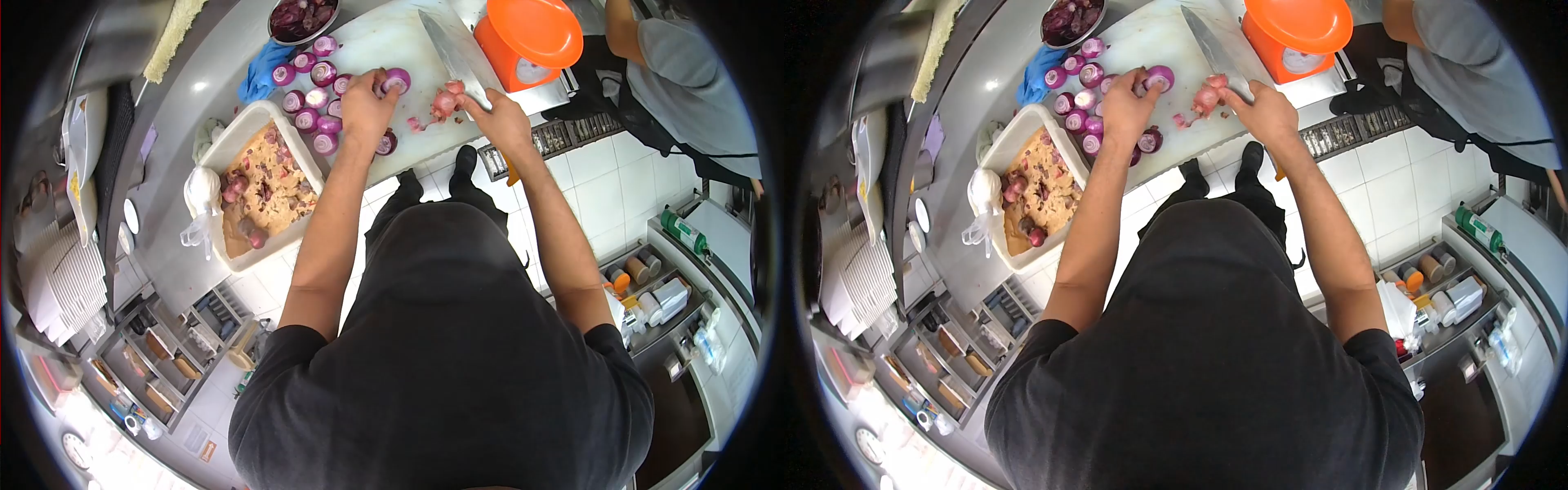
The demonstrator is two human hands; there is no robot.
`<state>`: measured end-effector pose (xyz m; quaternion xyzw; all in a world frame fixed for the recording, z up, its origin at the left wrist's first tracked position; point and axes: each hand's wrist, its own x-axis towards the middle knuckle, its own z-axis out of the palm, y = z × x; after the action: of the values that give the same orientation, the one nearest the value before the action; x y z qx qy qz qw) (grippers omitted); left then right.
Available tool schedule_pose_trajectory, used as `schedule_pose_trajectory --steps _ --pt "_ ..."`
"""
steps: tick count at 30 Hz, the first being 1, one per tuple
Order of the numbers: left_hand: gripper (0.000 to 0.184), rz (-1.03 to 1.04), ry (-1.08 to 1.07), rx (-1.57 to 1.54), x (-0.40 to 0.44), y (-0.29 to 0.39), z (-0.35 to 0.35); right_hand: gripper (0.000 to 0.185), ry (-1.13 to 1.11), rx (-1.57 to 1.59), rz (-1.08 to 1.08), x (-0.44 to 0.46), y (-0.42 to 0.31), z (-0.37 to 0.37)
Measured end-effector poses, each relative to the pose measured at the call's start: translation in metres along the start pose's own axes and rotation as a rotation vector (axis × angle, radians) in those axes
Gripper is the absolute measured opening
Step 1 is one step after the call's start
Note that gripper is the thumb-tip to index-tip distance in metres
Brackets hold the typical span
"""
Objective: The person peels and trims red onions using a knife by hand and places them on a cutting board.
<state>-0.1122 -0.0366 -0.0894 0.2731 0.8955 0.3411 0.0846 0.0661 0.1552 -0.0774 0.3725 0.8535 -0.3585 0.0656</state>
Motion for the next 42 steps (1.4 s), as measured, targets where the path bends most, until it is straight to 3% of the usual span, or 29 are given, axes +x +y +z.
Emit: schedule_pose_trajectory --steps 3,6,13,17,20,22,32,38,42 --pt "0.039 0.057 0.052 0.067 0.002 -0.009 -0.003 0.054 -0.033 -0.021 -0.012 -0.008 0.001 -0.005" --pt "0.032 0.117 0.145 0.003 -0.008 -0.003 -0.003 0.042 -0.021 0.003 -0.019 -0.015 0.007 -0.01" --pt "0.035 0.105 -0.04 -0.27 -0.057 0.028 0.043 0.026 0.056 0.199 -0.07 -0.037 0.037 -0.009" --pt "0.062 0.162 -0.047 -0.117 -0.063 0.036 0.056 0.021 0.108 0.256 -0.072 -0.044 0.072 0.009" --pt "0.084 0.223 0.035 -0.009 -0.061 0.042 0.063 0.021 0.032 0.542 0.146 -0.056 0.068 0.016" --pt "0.092 0.258 0.046 0.023 -0.053 0.046 0.071 0.02 0.05 0.599 0.144 -0.058 0.064 0.019" --pt "0.057 0.35 0.081 -0.106 -0.054 0.039 0.089 0.017 -0.089 0.647 0.158 -0.078 0.055 0.039" --pt "0.051 0.301 0.14 0.162 -0.063 0.038 0.034 0.016 -0.114 0.608 0.146 -0.077 0.051 0.038" --pt "0.049 0.103 -0.112 0.463 -0.065 0.03 -0.006 0.018 -0.131 0.618 0.148 -0.074 0.05 0.032"
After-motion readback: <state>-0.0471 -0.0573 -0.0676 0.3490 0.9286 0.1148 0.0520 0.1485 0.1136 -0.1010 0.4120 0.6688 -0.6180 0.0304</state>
